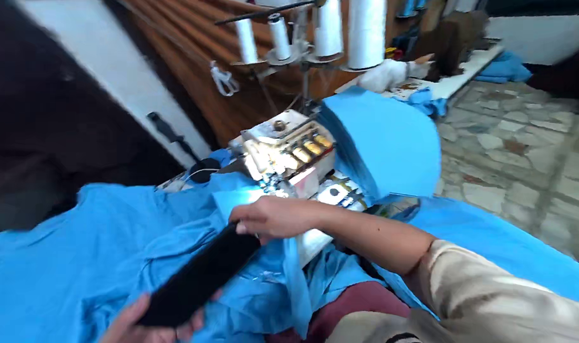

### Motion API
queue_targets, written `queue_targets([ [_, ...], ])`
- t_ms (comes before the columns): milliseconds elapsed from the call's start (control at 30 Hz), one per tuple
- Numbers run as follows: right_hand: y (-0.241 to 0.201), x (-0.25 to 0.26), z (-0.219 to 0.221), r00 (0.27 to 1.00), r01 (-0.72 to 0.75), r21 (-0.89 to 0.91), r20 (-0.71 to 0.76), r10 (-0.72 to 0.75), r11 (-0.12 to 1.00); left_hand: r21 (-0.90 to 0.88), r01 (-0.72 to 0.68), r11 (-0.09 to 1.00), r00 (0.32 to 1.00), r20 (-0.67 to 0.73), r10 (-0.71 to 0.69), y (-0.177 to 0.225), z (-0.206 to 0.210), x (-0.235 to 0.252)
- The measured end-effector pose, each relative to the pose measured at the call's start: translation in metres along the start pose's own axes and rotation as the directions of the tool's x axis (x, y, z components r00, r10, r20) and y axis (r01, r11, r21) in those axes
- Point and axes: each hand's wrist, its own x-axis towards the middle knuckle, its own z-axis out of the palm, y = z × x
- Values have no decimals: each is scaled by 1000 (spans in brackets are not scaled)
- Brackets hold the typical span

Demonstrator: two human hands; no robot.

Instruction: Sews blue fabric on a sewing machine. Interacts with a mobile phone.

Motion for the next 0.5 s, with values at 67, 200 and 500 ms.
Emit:
queue_targets([
  [67, -9, 36, -12, 992, 47, -113, -115, -60, 992, 104, -114, 988, 983, -134, 128, 33, -20, 10],
  [200, -40, 117, -49, 913, -60, -235, -406, -41, 970, 378, -217, 900, 845, -388, 367, 93, -48, 53],
  [500, -32, 271, -123, 864, -341, -432, -493, 97, 835, 524, -148, 839, 720, -525, 455, 173, -97, 169],
])
